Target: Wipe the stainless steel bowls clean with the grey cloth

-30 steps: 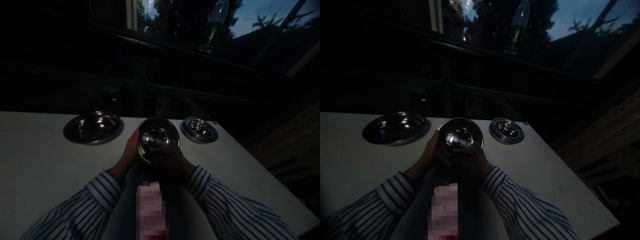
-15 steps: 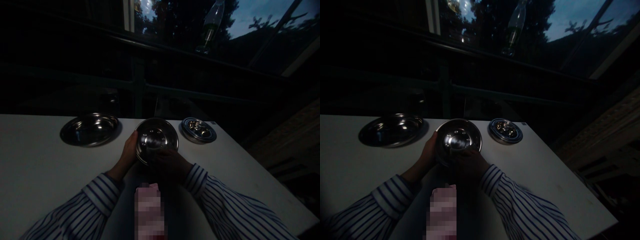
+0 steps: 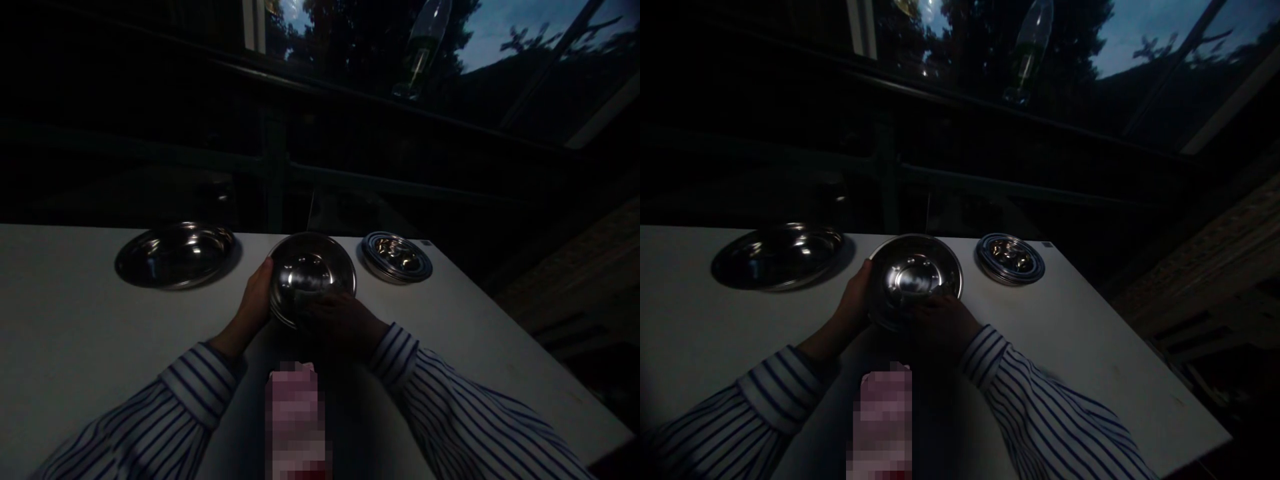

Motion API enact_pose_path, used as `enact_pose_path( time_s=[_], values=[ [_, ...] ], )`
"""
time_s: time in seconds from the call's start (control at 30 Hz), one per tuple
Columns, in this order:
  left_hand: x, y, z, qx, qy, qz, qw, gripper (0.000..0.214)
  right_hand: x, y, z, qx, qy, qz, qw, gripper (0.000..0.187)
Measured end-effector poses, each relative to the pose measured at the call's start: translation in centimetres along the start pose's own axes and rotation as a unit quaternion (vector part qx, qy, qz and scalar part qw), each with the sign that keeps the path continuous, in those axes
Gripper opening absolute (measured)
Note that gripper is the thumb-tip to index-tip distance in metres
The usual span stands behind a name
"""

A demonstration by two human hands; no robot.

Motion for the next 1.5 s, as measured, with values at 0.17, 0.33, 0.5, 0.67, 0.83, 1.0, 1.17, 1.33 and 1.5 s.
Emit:
enact_pose_path(
  time_s=[0.17, 0.33, 0.5, 0.67, 0.83, 1.0, 1.17, 1.33, 1.5],
  values=[
    [0.0, -0.2, -0.2, 0.003, -0.004, -0.006, 1.000, 0.056, 0.5, 2.5, 0.7, -0.013, 0.006, -0.048, 0.999, 0.034],
    [0.2, -0.1, -0.2, -0.001, -0.017, -0.009, 1.000, 0.055, 0.7, 3.2, 1.2, -0.002, 0.012, -0.060, 0.998, 0.029],
    [0.1, -0.1, -0.1, 0.015, 0.007, -0.004, 1.000, 0.058, 0.8, -0.8, -0.1, 0.029, -0.016, 0.006, 0.999, 0.031],
    [-0.1, -0.3, -0.2, 0.019, 0.002, -0.002, 1.000, 0.062, 0.5, 0.4, 0.7, 0.015, 0.003, -0.013, 1.000, 0.034],
    [0.0, -0.4, -0.5, 0.010, -0.001, 0.004, 1.000, 0.062, 0.0, 3.8, 3.6, 0.034, 0.054, -0.082, 0.995, 0.026],
    [0.1, -0.2, -0.6, -0.001, 0.010, 0.009, 1.000, 0.061, 0.2, 0.5, 2.3, 0.037, 0.011, -0.073, 0.997, 0.037],
    [-0.2, -0.3, -0.6, 0.002, 0.032, 0.019, 0.999, 0.061, 0.4, -1.8, 0.6, 0.035, -0.031, -0.039, 0.998, 0.037],
    [0.1, -0.7, -1.3, -0.009, 0.043, 0.013, 0.999, 0.061, -0.3, 2.0, 3.6, 0.038, 0.010, -0.080, 0.996, 0.034],
    [1.2, -0.3, -0.4, 0.009, 0.020, -0.023, 0.999, 0.060, 0.0, 1.8, 3.3, 0.022, 0.014, -0.090, 0.996, 0.034]
  ],
)
Point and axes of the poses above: each hand's wrist, its own y-axis towards the middle knuckle, its own x-axis out of the back of the hand, z = x × y, the point moved 8 cm from there along y, towards the middle knuckle, and after that the axes turned 5 degrees about -x, right-handed, at the moved point
